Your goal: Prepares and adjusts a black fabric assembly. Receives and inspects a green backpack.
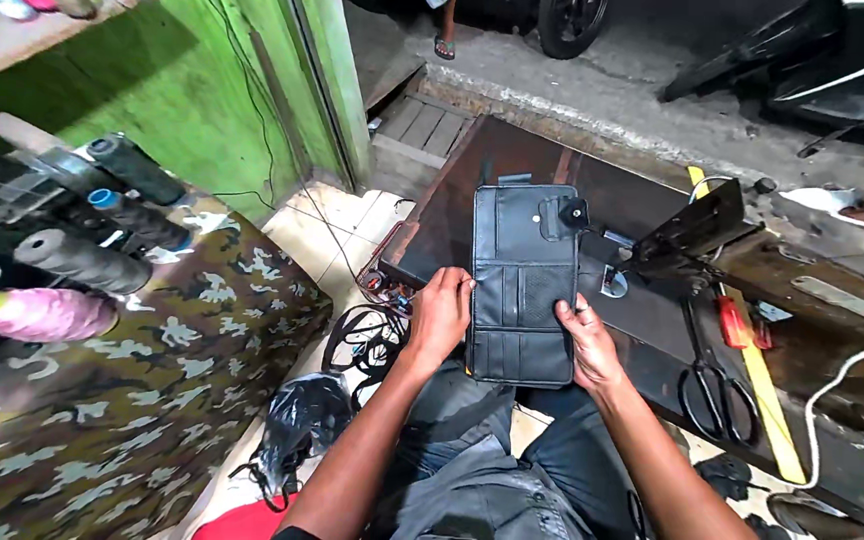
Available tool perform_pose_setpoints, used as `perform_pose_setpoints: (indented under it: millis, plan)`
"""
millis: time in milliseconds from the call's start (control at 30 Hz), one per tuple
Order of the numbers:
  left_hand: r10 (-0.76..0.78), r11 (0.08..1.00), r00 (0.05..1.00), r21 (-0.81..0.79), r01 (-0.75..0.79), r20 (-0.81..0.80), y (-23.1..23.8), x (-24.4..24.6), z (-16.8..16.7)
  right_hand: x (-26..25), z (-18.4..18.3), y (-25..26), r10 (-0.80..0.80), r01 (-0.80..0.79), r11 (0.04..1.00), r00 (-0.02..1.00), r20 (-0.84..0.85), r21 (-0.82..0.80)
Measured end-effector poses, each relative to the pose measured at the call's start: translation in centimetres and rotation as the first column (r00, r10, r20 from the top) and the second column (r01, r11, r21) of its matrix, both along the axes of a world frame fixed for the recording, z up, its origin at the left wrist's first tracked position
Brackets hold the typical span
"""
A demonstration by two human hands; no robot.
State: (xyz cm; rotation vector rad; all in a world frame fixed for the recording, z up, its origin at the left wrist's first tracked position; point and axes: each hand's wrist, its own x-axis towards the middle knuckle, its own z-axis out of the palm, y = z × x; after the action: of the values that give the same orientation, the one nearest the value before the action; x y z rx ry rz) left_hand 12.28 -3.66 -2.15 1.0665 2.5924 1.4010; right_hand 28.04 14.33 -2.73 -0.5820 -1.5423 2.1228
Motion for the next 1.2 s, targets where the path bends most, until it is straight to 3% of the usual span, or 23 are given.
perform_pose_setpoints:
  millis: [100, 200, 267, 333, 433, 533, 600, 667, 867, 967, 1033, 1067, 1133, 1200]
  plan:
    - [-0.066, 0.983, 0.998, -0.171, 0.069, 0.023, 0.2, -0.2, 0.5, -0.2, -0.1, -0.1, -0.016, 0.016, 1.000, 1.000, 0.026, 0.004]
    - [-0.061, 0.997, 0.922, -0.029, 0.078, 0.383, -0.4, -0.7, 1.0, -0.4, -0.1, -0.3, -0.030, 0.031, 0.999, 0.999, 0.027, -0.009]
    - [-0.030, 0.995, 0.806, 0.091, -0.029, 0.591, -1.2, -1.4, 0.8, -0.4, -0.1, -0.2, -0.051, 0.051, 0.999, 0.997, 0.049, 0.003]
    - [0.026, 0.973, 0.728, 0.151, -0.176, 0.685, -2.2, -2.1, 0.4, -0.4, 0.0, -0.2, -0.068, 0.069, 0.997, 0.996, 0.060, -0.019]
    - [0.158, 0.953, 0.834, 0.139, -0.268, 0.529, -2.9, -2.6, -0.7, -0.5, 0.2, -0.1, -0.077, 0.082, 0.994, 0.994, 0.073, -0.071]
    - [0.029, 0.982, 0.972, 0.172, -0.071, 0.232, -2.8, -2.5, -1.2, -0.7, 0.1, 0.0, -0.065, 0.070, 0.996, 0.994, 0.086, -0.061]
    - [-0.075, 0.985, 0.997, 0.160, 0.070, 0.027, -2.0, -2.6, -1.5, -0.7, 0.0, 0.0, -0.057, 0.061, 0.997, 0.993, 0.101, -0.039]
    - [-0.106, 0.987, 0.990, 0.112, 0.115, -0.088, -1.3, -2.9, -1.7, -0.7, 0.2, -0.2, -0.061, 0.064, 0.998, 0.991, 0.116, -0.024]
    - [-0.087, 0.995, 0.989, 0.047, 0.093, -0.118, -0.8, -2.9, -1.7, -1.1, 1.2, -0.5, -0.085, 0.077, 0.996, 0.969, 0.233, 0.043]
    - [-0.129, 0.991, 0.989, 0.006, 0.130, -0.074, -0.9, -2.9, -2.1, -1.8, 1.8, -0.4, -0.107, 0.051, 0.985, 0.929, 0.354, 0.165]
    - [-0.159, 0.987, 0.985, -0.027, 0.158, -0.064, -0.9, -3.0, -2.3, -2.0, 1.8, 0.1, -0.175, -0.032, 0.919, 0.860, 0.480, 0.393]
    - [-0.171, 0.984, 0.984, -0.050, 0.169, -0.052, -0.9, -3.0, -2.1, -1.9, 1.8, 0.4, -0.239, -0.106, 0.840, 0.807, 0.539, 0.531]
    - [-0.185, 0.980, 0.982, -0.086, 0.181, -0.039, -1.0, -2.9, -1.9, -0.9, 2.6, 0.6, -0.352, -0.268, 0.616, 0.748, 0.563, 0.741]
    - [-0.200, 0.975, 0.979, -0.106, 0.195, -0.040, -1.2, -2.9, -1.7, 1.3, 3.5, 1.1, -0.411, -0.356, 0.375, 0.763, 0.498, 0.856]
